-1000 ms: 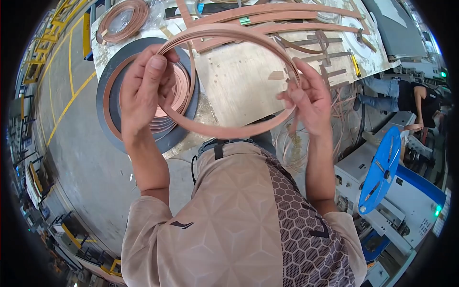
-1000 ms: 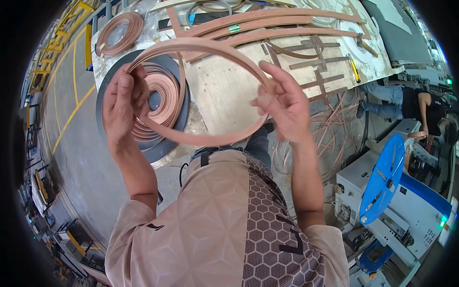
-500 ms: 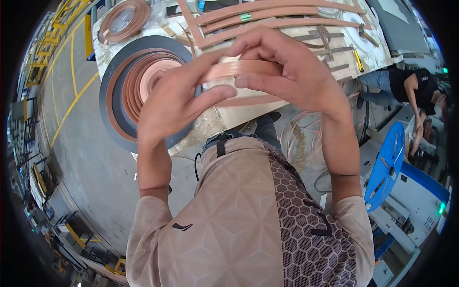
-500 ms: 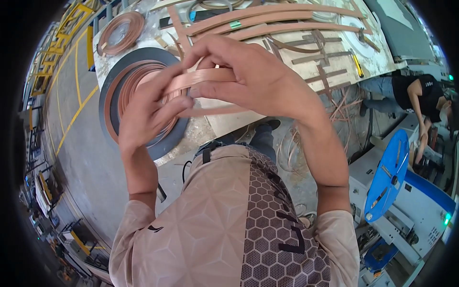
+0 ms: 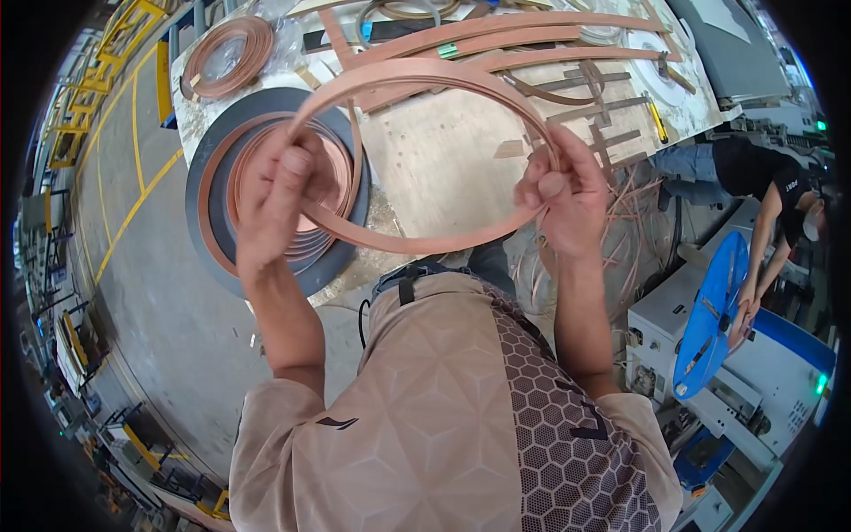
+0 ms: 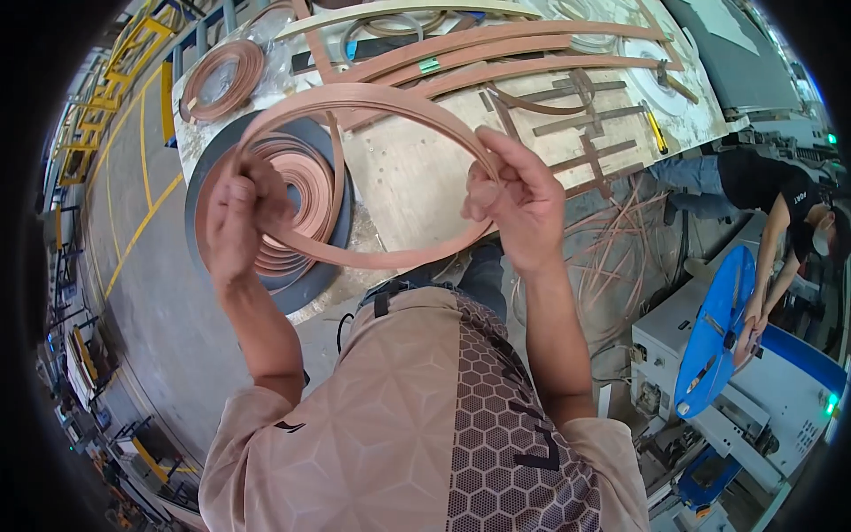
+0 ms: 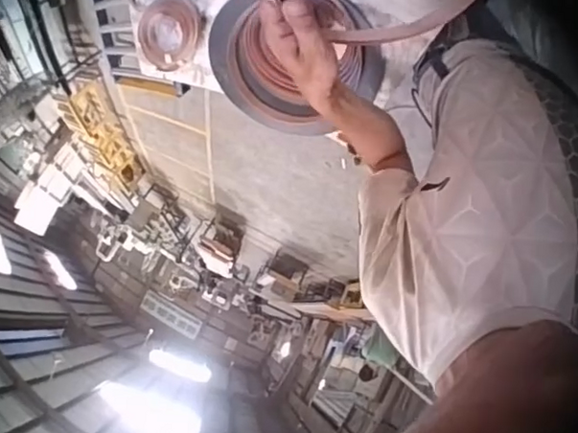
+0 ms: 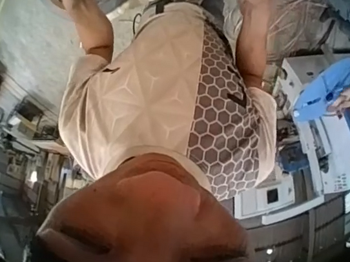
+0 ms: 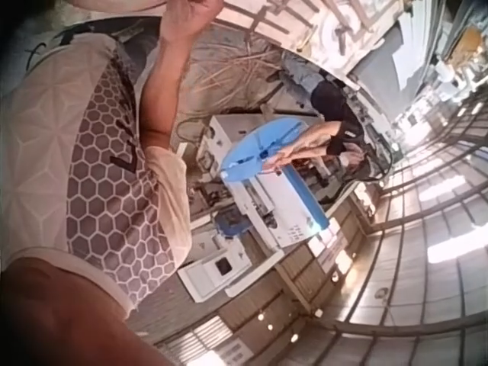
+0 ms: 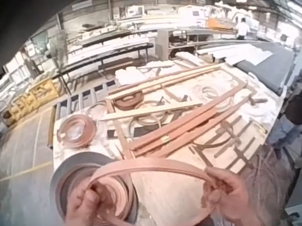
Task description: Cutting and organizing strips of edge banding material from a large coil on a worktable and then placing them on furniture panels.
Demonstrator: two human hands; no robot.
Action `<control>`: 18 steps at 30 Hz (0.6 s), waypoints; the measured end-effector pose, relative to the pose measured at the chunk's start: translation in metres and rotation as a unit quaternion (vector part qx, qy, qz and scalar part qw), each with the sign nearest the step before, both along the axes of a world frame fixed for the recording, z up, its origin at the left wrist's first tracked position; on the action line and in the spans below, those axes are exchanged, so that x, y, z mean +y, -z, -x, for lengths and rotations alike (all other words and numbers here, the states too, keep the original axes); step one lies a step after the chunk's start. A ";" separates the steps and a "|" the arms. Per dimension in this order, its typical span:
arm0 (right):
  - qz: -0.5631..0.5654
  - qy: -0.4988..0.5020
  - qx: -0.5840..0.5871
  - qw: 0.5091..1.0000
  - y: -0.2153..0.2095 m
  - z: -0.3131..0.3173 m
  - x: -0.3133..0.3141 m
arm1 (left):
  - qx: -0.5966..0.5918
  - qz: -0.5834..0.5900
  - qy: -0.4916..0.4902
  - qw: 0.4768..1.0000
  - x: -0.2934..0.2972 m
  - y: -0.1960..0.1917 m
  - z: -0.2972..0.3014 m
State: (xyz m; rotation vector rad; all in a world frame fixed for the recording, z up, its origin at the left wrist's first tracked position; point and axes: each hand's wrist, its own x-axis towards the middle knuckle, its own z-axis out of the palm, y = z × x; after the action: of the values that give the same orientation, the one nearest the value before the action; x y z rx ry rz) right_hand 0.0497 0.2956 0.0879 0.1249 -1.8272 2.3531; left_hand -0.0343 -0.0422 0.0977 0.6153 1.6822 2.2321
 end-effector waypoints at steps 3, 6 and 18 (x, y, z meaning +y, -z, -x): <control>-0.043 0.018 -0.001 0.999 -0.020 0.004 0.012 | -0.005 0.100 0.031 0.994 -0.002 0.015 -0.004; -0.313 -0.103 0.090 0.940 -0.067 0.016 0.012 | 0.106 0.145 -0.112 0.977 0.012 0.001 -0.015; -0.348 -0.151 0.054 0.924 -0.060 -0.002 0.023 | 0.220 0.260 0.069 0.938 0.033 -0.049 -0.020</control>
State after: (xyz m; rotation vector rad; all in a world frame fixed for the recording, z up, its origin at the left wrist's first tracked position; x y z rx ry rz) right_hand 0.0513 0.3188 0.1475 0.6430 -2.6445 1.6732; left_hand -0.0140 -0.0094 0.1471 1.0973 2.2395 1.5161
